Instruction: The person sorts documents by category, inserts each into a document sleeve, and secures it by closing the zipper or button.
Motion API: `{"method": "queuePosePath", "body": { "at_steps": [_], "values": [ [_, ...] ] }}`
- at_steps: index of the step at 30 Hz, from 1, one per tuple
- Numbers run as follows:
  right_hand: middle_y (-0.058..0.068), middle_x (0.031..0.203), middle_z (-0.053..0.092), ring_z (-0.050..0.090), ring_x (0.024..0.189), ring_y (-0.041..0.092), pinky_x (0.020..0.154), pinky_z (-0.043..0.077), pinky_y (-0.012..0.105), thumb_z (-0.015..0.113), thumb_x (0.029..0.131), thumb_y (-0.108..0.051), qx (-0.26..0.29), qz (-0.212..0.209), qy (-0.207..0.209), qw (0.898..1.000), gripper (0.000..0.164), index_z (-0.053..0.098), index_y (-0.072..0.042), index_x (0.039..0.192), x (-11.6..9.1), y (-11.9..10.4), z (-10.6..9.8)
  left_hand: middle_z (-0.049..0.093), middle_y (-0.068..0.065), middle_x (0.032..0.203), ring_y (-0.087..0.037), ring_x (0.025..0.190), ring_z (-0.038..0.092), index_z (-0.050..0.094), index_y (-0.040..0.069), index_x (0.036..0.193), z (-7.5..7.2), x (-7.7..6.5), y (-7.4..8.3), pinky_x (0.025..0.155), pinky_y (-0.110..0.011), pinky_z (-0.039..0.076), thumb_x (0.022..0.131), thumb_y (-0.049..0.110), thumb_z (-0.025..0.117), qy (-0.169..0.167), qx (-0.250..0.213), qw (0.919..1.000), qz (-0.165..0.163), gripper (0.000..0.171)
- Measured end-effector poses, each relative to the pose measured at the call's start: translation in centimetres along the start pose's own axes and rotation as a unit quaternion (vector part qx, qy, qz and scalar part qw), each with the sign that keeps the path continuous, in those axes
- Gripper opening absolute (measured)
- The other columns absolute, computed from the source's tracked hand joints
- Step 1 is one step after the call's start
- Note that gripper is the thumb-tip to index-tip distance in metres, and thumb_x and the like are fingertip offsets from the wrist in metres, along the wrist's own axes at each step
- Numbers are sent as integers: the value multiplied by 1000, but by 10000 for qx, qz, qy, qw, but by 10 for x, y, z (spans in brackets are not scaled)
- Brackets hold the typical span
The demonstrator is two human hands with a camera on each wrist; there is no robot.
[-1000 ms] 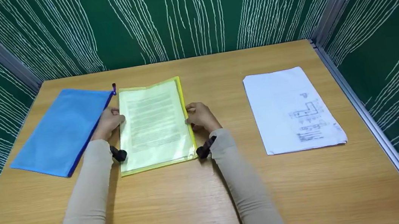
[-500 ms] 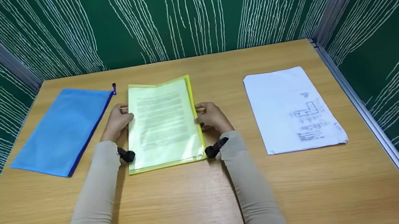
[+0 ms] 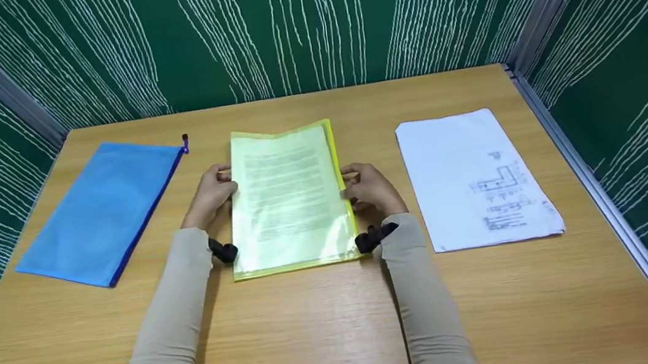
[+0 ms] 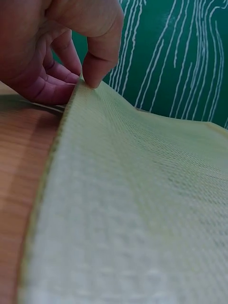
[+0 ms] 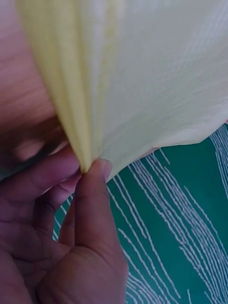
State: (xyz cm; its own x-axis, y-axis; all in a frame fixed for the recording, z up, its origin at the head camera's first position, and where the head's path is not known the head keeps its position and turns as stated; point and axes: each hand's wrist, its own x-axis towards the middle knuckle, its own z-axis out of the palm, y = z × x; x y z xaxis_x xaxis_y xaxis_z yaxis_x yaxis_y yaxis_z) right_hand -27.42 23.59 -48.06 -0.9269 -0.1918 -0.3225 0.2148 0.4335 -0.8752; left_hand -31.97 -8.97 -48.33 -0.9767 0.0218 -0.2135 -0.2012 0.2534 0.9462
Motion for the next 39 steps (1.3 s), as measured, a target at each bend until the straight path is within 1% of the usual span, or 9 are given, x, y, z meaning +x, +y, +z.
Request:
{"method": "queuePosePath", "body": {
  "at_steps": [5,9,14,18,25,28,31,35,39],
  "values": [
    [11,102,50,57,72,13,64,56,27,61,91,-7,11,5,31,10000,58,39,-4,145,-5,8,-14,35,0,91,-15,88,38,39,4,141,15,-1,4,74,-26,32,85,-10,45,-156,-520,9985,-60,58],
    [10,103,49,56,73,12,64,55,26,61,91,-7,19,61,79,9999,59,38,-4,145,-10,12,-23,35,-1,91,-16,86,37,40,4,141,26,-2,6,73,-27,32,84,-15,44,-201,-763,9969,30,60],
    [13,107,50,58,78,14,67,55,27,63,91,-9,-104,187,186,9996,60,38,-5,145,-14,15,-35,37,-1,90,-15,84,37,41,1,139,38,0,8,72,-25,33,83,-16,45,-191,-493,9983,224,59],
    [14,108,50,58,79,16,68,55,28,62,91,-9,-197,240,262,9992,60,38,-5,146,-18,19,-44,39,-1,93,-15,88,39,41,-1,142,47,2,9,74,-23,36,84,-15,47,-320,-242,9988,273,60],
    [12,107,48,58,76,10,67,55,26,59,93,-7,-189,176,236,9994,61,32,-1,148,-24,24,-56,45,-1,98,-15,96,43,41,0,144,58,5,13,81,-24,41,89,-7,53,-551,423,9970,342,57],
    [11,108,48,58,76,9,67,56,26,59,93,-8,-233,197,249,9992,61,32,-2,148,-26,25,-60,49,-3,103,-15,99,45,42,-1,143,62,5,13,90,-26,46,90,-6,54,-615,481,9964,342,55],
    [11,107,48,58,77,10,67,55,27,60,92,-9,-330,241,309,9987,61,34,-3,147,-27,27,-64,55,-9,113,-16,105,50,43,-2,142,66,6,14,96,-29,48,90,-7,53,-624,547,9958,378,54],
    [12,107,49,58,79,11,68,55,27,62,91,-9,-460,340,413,9975,61,37,-3,146,-28,28,-69,59,-17,123,-21,110,57,49,-4,137,71,5,14,95,-30,49,88,-8,52,-606,661,9947,495,49],
    [13,110,49,58,83,14,70,55,28,63,91,-11,-556,468,469,9963,62,37,-3,146,-28,29,-73,61,-19,124,-21,107,59,54,-4,133,74,4,16,93,-29,50,88,-8,54,-538,799,9938,554,45]
  ]
}}
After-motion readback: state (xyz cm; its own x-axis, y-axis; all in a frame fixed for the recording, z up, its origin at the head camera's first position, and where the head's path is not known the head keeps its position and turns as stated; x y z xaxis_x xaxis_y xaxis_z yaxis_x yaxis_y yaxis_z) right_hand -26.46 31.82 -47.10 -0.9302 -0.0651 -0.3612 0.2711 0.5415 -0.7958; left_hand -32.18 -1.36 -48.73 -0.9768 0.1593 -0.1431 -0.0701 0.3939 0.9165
